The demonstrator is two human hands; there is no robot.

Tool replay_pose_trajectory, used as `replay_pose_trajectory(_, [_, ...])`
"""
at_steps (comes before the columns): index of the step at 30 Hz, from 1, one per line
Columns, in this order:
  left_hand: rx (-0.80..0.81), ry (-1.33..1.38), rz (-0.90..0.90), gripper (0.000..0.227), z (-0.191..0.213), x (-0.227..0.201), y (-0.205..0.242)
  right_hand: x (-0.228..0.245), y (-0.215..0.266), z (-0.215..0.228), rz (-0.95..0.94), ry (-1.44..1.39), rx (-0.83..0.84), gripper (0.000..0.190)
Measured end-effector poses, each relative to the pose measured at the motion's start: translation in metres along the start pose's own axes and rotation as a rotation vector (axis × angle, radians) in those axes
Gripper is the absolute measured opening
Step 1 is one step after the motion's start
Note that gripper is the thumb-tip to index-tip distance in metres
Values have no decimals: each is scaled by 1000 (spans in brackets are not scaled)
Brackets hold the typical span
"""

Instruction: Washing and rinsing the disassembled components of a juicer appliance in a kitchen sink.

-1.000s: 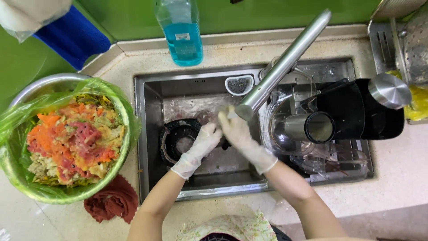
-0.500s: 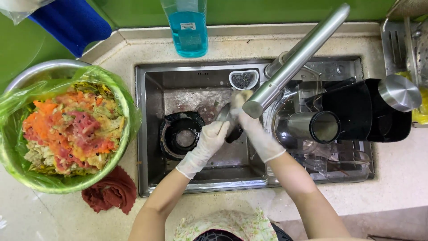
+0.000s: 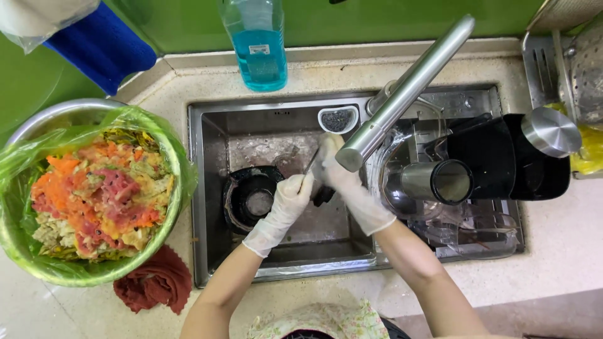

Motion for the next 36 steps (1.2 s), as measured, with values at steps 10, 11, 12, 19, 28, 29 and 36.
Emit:
replay_pose_trajectory(10, [1, 35, -62, 19, 6, -1, 5, -43, -2, -21, -435, -761, 43, 27])
replay_pose_trajectory(11, [7, 15, -87, 18, 6, 5, -6, -17, -5, -8, -325, -455, -38, 27])
replay_pose_trajectory(12, [27, 2, -87, 19, 4, 7, -3, 11, 7, -2, -232, -159, -101, 28])
replay_pose_trajectory(19, [66, 322, 323, 40, 10, 14, 6, -97, 5, -39, -456, -1067, 184, 26])
replay_pose_trajectory(28, [-639, 984, 626, 35, -39, 31, -29, -73, 22, -120, -707, -1788, -463, 22])
replay_pose_trajectory(29, [-637, 906, 677, 38, -48, 31, -28, -53, 20, -112, -677, -1785, -550, 24])
replay_pose_trajectory(36, [-232, 176, 584, 32, -84, 72, -15, -56, 17, -105, -963, -1867, -620, 30])
Point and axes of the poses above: each hand's wrist, its own y-axis away from the middle knuckle, its own z-axis out of the back of the hand, x = y × z, the point moved 1 cm from there along -y, towards the middle knuckle, and after that the axes turned 9 degrees about x, right-handed, at the moved point
